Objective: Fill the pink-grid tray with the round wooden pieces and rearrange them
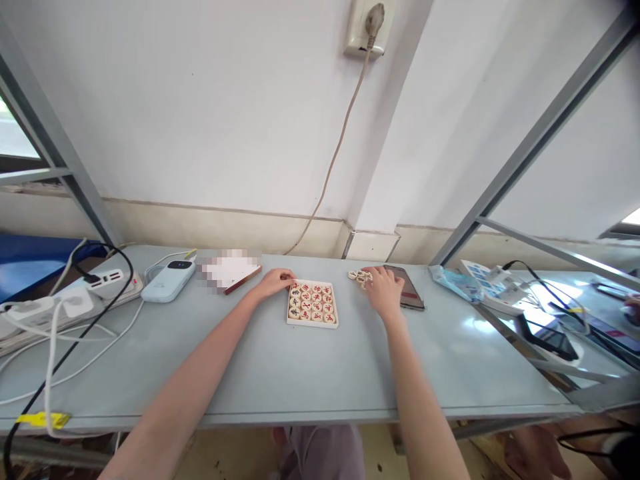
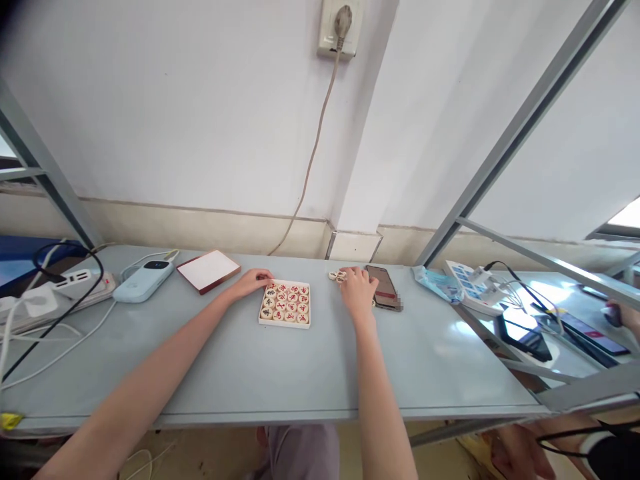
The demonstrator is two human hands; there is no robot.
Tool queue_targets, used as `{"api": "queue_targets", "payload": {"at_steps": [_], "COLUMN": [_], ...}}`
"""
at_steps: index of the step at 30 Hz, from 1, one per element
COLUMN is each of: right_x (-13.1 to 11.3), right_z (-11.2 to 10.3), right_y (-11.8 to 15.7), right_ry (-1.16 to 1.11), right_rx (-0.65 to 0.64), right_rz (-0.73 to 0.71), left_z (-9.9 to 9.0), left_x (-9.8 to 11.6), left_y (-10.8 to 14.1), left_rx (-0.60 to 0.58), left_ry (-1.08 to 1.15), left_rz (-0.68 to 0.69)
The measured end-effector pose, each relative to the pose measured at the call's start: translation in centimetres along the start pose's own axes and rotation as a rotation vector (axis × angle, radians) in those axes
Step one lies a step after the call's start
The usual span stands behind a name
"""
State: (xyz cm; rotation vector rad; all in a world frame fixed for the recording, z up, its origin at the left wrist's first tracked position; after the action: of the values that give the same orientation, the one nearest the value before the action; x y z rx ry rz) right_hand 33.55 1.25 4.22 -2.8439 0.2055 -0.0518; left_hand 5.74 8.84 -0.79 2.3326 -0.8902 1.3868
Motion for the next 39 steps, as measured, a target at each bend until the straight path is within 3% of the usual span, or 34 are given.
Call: {"api": "queue_targets", "payload": {"at_steps": [5, 8, 13, 20, 24, 27, 30, 39], "right_x": [4.3, 5.5, 4.3, 2.7, 3.7, 4.7, 5.0, 5.6], "right_z": [-0.4, 0.6, 1.3, 0.6, 0.1, 0.3, 0.6, 0.4], "right_y": [3.1, 4.5, 4.8, 3.5, 3.9, 4.3, 4.4, 4.9], "right_ry": [0.028, -0.061, -0.102, 0.014, -0.024, -0.029, -0.024, -0.115], "right_rx": [-0.219, -0.241, -0.162, -0.197, -0.180, -0.250, -0.301, -0.273], "right_rz": [0.015, 0.008, -0.046, 0.055, 0.157, 0.256, 0.229, 0.250], "left_z": [0.0, 0.0, -0.1, 0.0, 0.0, 0.0, 0.0, -0.2], "left_x": [-0.1, -0.1, 0.0, -0.2, -0.3, -0.2, 0.1, 0.1], "left_y": [-0.1, 0.0, 0.1, 0.0, 0.0, 0.0, 0.1, 0.2], "left_rx": [-0.002, -0.001, 0.014, 0.005, 0.012, 0.014, 0.013, 0.014], "left_ry": [-0.010, -0.024, -0.018, -0.013, -0.024, -0.019, -0.023, -0.085], "left_rz": [-0.002, -0.002, 0.016, 0.013, -0.008, -0.020, -0.023, -0.025]}}
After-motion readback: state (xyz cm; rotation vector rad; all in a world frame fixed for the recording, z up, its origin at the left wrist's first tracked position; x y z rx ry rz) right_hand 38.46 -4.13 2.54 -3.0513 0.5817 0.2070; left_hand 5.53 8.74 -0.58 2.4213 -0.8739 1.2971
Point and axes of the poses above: each hand's wrist, its own y-axis away from the middle knuckle, its own z-axis out of the palm, x = y × z, the point moved 3 cm from there along -y, towards the middle knuckle, and after that the axes turned 12 degrees about -x, right-handed, at the moved point
